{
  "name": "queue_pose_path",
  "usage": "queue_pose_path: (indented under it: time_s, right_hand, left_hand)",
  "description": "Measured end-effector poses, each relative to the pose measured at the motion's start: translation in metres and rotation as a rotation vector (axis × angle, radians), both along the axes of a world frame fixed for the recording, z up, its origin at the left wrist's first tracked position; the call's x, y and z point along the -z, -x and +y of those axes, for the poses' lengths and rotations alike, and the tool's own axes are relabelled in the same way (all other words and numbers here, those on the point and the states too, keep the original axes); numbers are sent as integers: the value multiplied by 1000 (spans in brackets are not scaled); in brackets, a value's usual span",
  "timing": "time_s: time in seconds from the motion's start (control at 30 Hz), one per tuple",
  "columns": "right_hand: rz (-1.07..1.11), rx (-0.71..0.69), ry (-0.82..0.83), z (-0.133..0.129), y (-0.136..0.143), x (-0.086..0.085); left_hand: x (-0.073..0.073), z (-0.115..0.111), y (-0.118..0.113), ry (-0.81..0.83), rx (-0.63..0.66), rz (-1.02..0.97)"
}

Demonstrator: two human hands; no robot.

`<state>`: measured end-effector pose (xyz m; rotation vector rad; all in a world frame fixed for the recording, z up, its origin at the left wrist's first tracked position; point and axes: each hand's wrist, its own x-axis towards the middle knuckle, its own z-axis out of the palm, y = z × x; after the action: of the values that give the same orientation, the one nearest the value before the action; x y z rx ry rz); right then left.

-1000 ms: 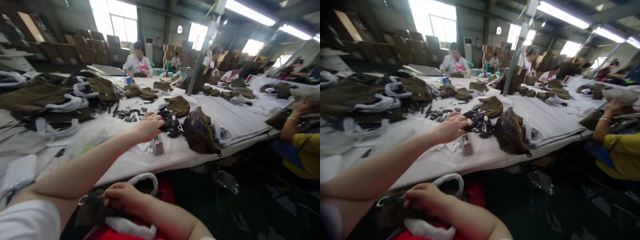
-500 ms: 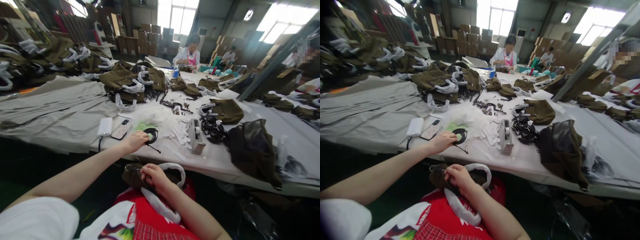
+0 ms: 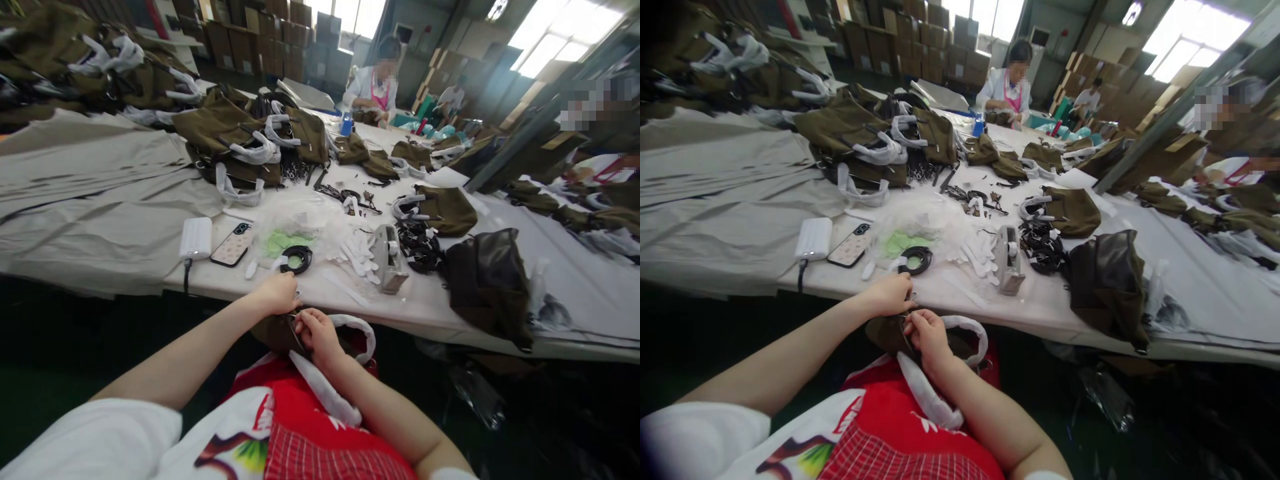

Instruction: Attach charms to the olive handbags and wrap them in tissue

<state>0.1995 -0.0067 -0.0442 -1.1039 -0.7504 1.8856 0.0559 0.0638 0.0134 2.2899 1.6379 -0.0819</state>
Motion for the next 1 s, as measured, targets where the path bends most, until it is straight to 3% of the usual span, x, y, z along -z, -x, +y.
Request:
queue_pose_path:
  time_s: [0.2, 0.4, 0.47, 0.63, 1.0]
  right_hand:
    - [4, 6, -10, -2, 4, 1]
    - [-2, 7, -61, -3, 0, -1]
    - [-6, 13, -100, -3, -1, -3]
    - [36, 34, -189, -3, 2, -13]
    - [34, 36, -137, 3, 8, -12]
  left_hand:
    - [10, 0, -4, 32, -91, -56]
    - [11, 7, 11, 80, -176, -290]
    - [8, 8, 19, 126, -241, -443]
    - [4, 0, 29, 357, -509, -1052]
    - [8, -17, 27, 251, -420, -1104]
